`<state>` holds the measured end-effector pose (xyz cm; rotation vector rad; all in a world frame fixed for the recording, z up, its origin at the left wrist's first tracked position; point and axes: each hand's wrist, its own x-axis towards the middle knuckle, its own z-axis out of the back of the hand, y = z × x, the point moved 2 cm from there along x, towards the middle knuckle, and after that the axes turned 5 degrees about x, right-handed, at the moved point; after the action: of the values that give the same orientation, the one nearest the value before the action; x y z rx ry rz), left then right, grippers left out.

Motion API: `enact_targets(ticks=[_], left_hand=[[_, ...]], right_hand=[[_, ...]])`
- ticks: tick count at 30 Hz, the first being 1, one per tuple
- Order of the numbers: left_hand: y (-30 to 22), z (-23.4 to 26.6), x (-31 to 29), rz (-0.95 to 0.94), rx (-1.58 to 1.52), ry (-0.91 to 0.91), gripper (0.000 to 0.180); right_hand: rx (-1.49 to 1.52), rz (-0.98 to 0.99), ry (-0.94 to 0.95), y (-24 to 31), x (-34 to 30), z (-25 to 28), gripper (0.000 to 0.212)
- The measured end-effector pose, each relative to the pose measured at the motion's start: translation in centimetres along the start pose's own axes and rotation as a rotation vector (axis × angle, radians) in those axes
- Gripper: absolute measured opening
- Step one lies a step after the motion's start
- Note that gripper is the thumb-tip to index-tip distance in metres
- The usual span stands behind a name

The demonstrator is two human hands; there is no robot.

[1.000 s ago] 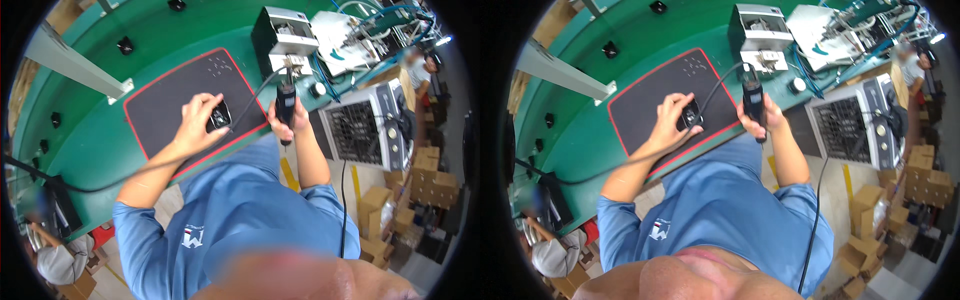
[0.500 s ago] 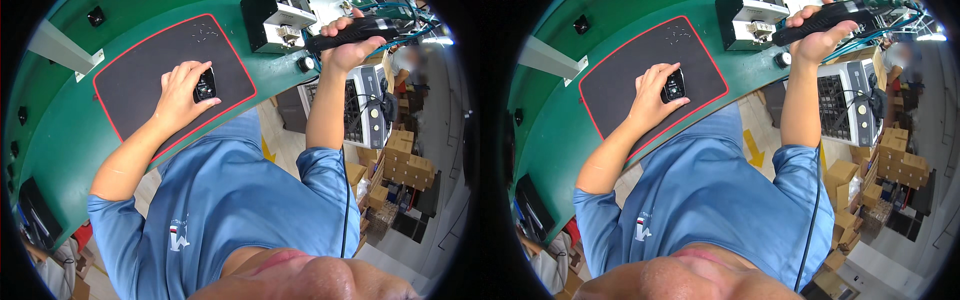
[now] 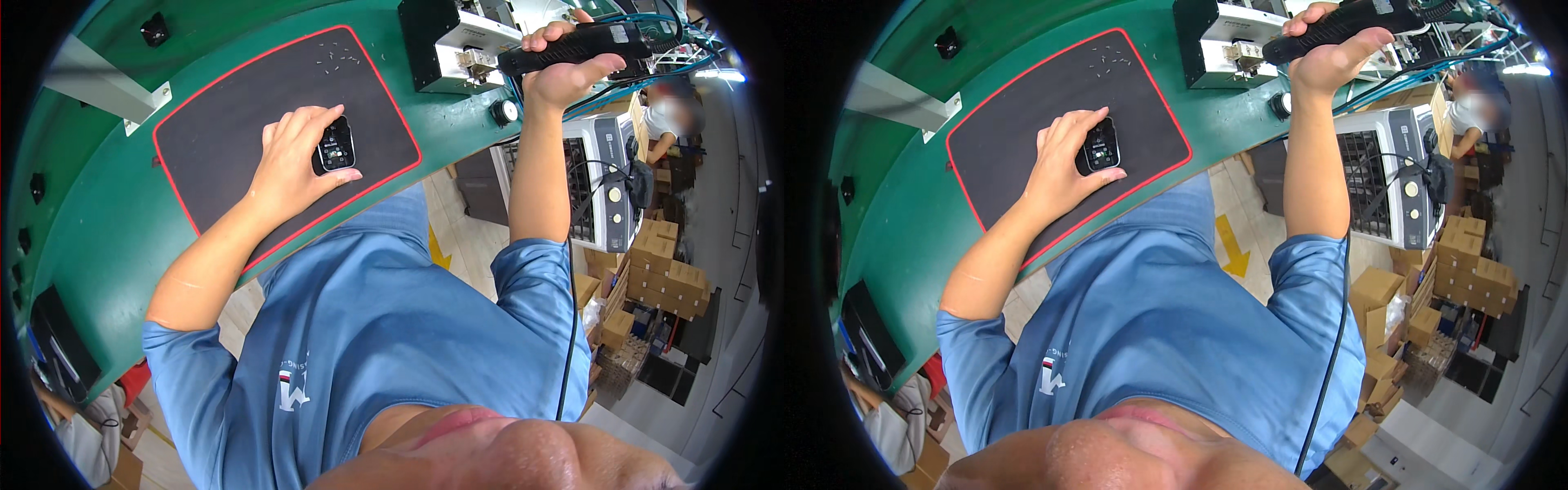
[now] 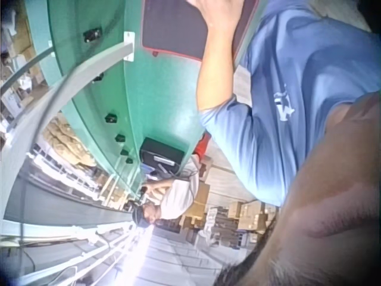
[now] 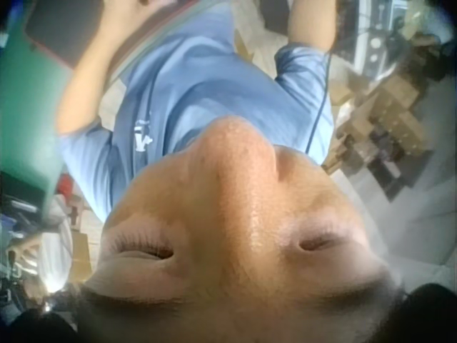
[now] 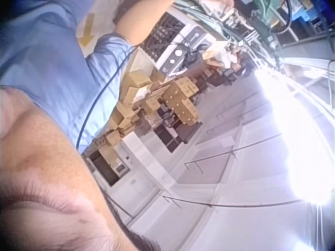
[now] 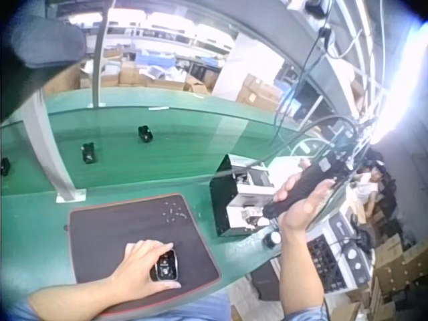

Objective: The person is assembling plastic electronic housings, likely key fobs, by placing circuit boards inside and using an electric screwdriver to secure screws.

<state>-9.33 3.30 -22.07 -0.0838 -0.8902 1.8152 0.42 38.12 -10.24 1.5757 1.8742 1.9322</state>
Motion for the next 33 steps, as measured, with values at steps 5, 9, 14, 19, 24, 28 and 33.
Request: enact_targets(ticks=[5,9,14,19,24,28,33], left_hand=[[-0.1,0.2,0.2,-0.010,-0.026,0.015,0.084],[0.1,0.4,0.0,0.015,-0.026,0.046,0.085],[-0.2,0.3,0.4,0.011,-0.058,0.053,0.085],[0.2,0.2,0.0,0.027,-0.062,-0.012,0.085],[0.5,0.0,0.0,0.013,-0.047,-0.031,0.082],[0.3,0.0,0.2,-0.017,-0.062,-0.019,0.084],[0.6,-0.2,0.0,-0.011,-0.066,-0.051,0.080]], right_hand=[[0.332,-0.090,0.017,-1.8,0.2,1.5,0.090],[0.145,-0.093,0.155,0.5,-0.2,-1.9,0.081],[0.397,-0.163,0.167,-2.0,0.5,0.7,0.082],[0.539,-0.164,0.040,-1.5,-1.2,-2.0,0.086],[-0.027,-0.145,0.017,2.3,-3.5,-3.6,0.094],[0.346,-0.170,0.188,4.2,-7.7,-8.5,0.100],[0.630,-0.222,0.334,3.1,-10.8,-14.0,0.105]])
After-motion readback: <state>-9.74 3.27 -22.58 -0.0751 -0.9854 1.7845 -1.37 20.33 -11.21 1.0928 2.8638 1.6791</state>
